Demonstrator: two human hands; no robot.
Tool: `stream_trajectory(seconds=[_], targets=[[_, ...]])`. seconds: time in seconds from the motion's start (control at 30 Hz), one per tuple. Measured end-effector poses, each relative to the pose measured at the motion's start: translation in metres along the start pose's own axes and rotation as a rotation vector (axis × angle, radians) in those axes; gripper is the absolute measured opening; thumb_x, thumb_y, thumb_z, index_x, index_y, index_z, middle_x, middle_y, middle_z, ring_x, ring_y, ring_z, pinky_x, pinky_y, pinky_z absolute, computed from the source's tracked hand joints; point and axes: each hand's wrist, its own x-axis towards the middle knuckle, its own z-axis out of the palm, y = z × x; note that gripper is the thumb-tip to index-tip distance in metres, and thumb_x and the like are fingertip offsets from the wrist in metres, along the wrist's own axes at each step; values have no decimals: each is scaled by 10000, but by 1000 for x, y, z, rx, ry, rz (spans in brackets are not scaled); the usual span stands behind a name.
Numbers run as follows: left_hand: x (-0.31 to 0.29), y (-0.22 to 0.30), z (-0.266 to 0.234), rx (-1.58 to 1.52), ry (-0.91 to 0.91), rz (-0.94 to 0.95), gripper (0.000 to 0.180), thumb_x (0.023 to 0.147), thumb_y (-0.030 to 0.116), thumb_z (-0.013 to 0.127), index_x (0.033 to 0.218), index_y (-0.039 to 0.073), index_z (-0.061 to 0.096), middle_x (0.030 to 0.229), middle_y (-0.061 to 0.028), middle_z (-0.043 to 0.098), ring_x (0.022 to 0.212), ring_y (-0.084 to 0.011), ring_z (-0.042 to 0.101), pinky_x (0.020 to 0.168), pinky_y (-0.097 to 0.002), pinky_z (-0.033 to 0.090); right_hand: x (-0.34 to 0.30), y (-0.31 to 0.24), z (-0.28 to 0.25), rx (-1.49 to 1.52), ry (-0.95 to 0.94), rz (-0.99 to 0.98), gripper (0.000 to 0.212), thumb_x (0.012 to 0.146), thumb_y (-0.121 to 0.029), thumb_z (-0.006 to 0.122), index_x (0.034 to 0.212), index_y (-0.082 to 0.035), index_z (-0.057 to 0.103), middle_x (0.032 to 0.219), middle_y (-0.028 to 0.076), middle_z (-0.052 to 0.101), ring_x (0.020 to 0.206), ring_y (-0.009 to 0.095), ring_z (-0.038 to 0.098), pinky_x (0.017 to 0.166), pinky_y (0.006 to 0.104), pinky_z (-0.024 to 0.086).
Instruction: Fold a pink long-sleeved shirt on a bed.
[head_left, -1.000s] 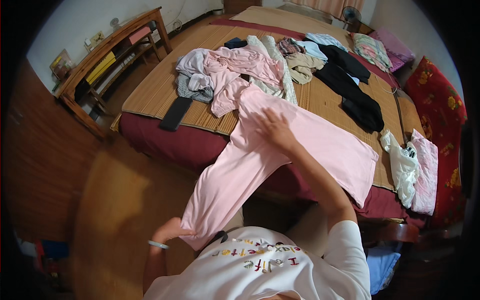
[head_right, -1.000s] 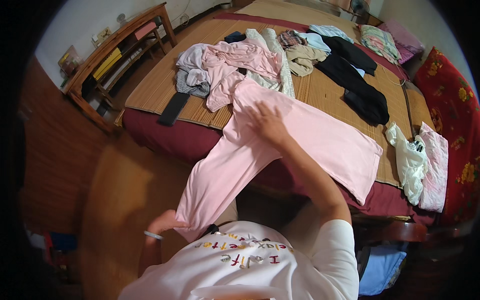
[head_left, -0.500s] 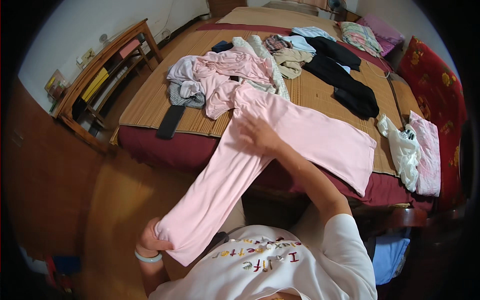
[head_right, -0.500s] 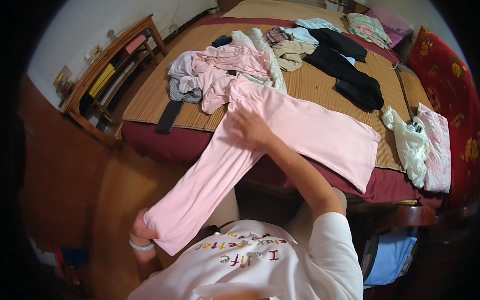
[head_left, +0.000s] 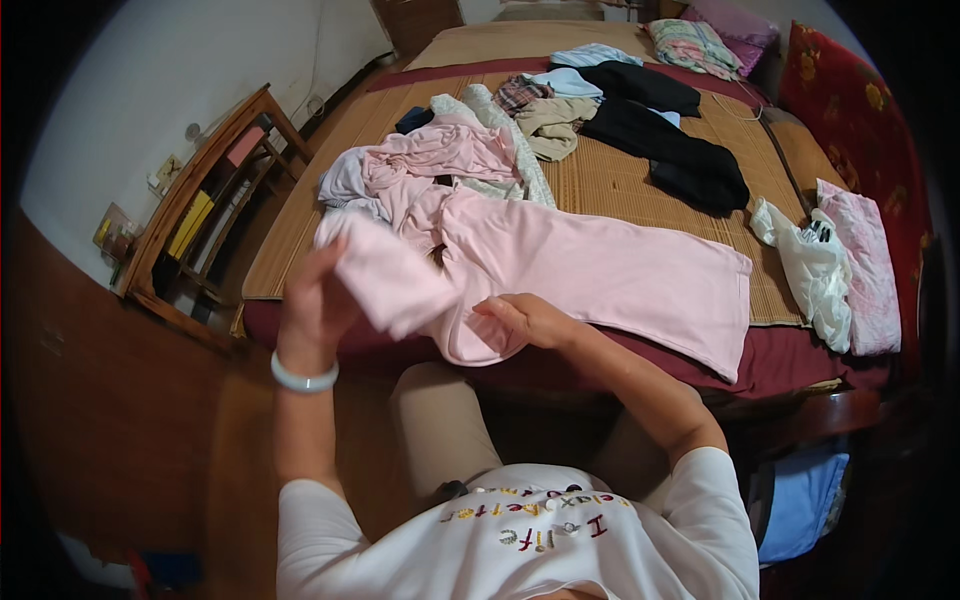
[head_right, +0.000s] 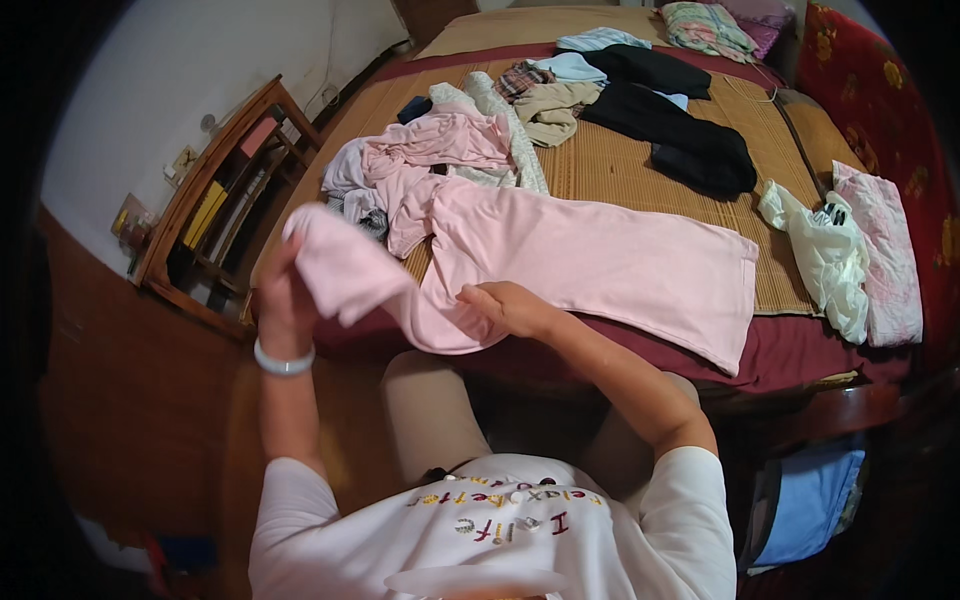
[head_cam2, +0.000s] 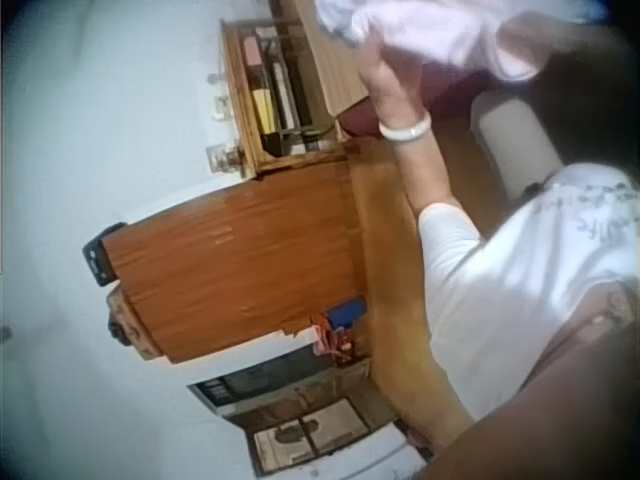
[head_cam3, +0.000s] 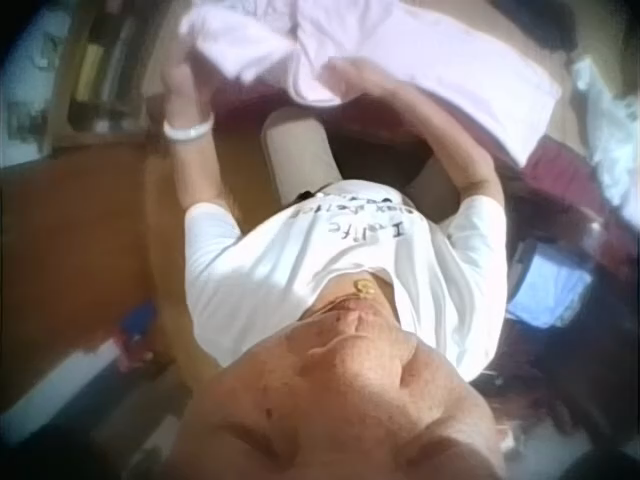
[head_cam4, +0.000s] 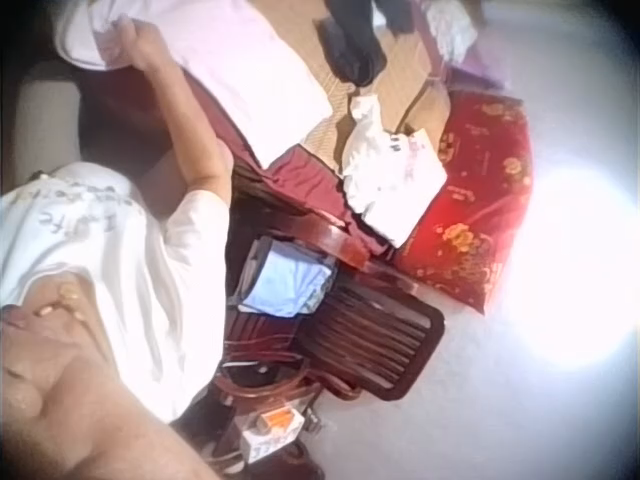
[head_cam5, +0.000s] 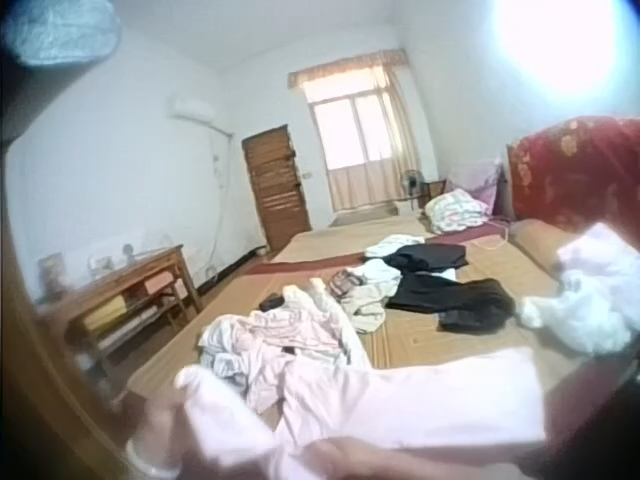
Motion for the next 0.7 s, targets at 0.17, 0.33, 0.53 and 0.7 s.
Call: stream_trajectory(seconds=[0.17,0.33,0.53,0.7], targets=[[139,-12,30,16,-132,-225,261,955,246,635,1119,44,646,1030,-93,711,967,-217,685,888,-388,556,6,13,-28,519,56,179,818,1012,-660,260,1374,19,539,1236,233,616,1179,320,588,1046,416,440],[241,-69,50,94,-65,-244,278,943,323,657,1002,52,669,916,-106,717,904,-223,690,858,-382,562,8,22,-53,854,189,195,999,917,-809,226,1495,-8,370,1430,222,484,1294,329,501,1096,476,382],[270,-121,40,298,56,-323,526,971,474,595,1231,19,563,1219,-139,628,1052,-248,649,872,-358,544,8,28,-74,1033,435,266,699,994,-612,406,1413,-55,464,1346,138,557,1241,287,532,1087,481,401],[228,-163,-45,795,-25,-177,399,958,355,654,1209,48,613,1148,-79,648,1023,-182,626,842,-334,531,18,29,-69,967,503,303,365,979,-261,592,1255,-30,534,1224,139,610,1127,262,601,950,445,509]])
